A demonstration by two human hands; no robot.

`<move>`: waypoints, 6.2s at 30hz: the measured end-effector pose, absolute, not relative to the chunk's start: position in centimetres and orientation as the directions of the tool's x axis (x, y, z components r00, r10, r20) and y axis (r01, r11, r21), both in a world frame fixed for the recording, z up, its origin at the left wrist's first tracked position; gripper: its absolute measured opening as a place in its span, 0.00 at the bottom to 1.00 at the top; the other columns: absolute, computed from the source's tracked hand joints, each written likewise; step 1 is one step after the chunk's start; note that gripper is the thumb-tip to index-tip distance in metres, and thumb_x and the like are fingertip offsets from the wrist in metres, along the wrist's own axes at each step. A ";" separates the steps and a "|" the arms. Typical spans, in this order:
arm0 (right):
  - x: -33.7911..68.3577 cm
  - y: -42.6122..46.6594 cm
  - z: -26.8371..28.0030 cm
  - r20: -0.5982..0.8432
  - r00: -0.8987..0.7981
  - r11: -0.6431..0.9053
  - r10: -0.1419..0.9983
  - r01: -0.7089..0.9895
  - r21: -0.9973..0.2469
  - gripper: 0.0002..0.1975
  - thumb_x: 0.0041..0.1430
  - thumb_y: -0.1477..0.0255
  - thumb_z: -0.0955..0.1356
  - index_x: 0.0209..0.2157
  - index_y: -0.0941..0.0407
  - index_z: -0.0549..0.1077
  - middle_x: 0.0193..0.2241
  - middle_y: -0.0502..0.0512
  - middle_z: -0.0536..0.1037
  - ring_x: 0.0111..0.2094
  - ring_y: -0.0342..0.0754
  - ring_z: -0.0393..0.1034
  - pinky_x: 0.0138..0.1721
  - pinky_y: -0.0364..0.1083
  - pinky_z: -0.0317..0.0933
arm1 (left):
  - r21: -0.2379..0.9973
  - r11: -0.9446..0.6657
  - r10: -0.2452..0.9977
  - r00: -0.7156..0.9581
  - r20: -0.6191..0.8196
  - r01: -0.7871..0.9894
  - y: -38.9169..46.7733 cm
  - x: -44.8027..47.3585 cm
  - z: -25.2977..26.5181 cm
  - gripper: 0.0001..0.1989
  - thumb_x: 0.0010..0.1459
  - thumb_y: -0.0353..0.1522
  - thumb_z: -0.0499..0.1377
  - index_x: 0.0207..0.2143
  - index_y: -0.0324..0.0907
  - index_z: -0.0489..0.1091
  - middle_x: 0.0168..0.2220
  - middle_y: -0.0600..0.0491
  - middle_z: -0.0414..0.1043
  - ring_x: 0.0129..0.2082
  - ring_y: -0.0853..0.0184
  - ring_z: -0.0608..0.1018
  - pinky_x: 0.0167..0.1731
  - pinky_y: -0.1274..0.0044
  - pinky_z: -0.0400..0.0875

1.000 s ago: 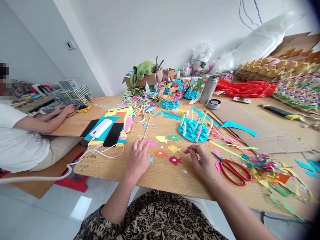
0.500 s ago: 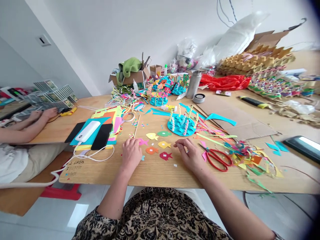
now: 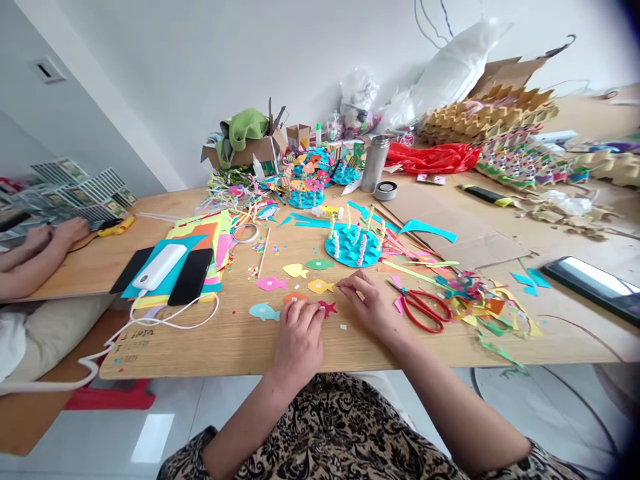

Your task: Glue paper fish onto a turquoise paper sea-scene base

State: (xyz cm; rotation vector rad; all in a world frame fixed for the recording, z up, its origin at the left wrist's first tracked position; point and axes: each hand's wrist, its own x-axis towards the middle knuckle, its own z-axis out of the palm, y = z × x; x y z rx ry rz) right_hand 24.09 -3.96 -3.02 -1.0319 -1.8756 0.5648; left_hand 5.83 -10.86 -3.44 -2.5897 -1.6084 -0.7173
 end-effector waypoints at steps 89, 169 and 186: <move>30.5 -9.8 -3.2 0.418 -0.447 0.605 0.791 0.673 -0.425 0.14 0.66 0.77 0.59 0.50 0.55 0.68 0.49 0.62 0.76 0.53 0.52 0.70 0.54 0.57 0.65 | 0.154 -0.466 0.839 0.379 0.391 0.872 -11.2 5.7 -4.0 0.20 0.53 0.20 0.52 0.47 0.39 0.71 0.51 0.47 0.73 0.59 0.54 0.65 0.57 0.57 0.63; 24.7 -1.5 -2.5 0.203 -0.717 0.601 0.667 0.357 -0.715 0.10 0.65 0.73 0.62 0.30 0.57 0.71 0.30 0.55 0.70 0.34 0.46 0.65 0.36 0.46 0.60 | 0.155 -0.496 0.842 0.430 0.326 0.854 -10.9 5.8 -3.8 0.23 0.54 0.21 0.53 0.52 0.40 0.70 0.55 0.50 0.69 0.59 0.53 0.63 0.59 0.58 0.62; 24.6 -1.3 -2.5 0.171 -0.711 0.589 0.682 0.395 -0.705 0.09 0.61 0.76 0.64 0.27 0.57 0.70 0.28 0.53 0.70 0.32 0.45 0.65 0.34 0.44 0.60 | 0.140 -0.496 0.833 0.424 0.355 0.857 -10.9 5.8 -3.9 0.23 0.53 0.21 0.54 0.51 0.40 0.70 0.54 0.50 0.71 0.57 0.54 0.64 0.59 0.58 0.62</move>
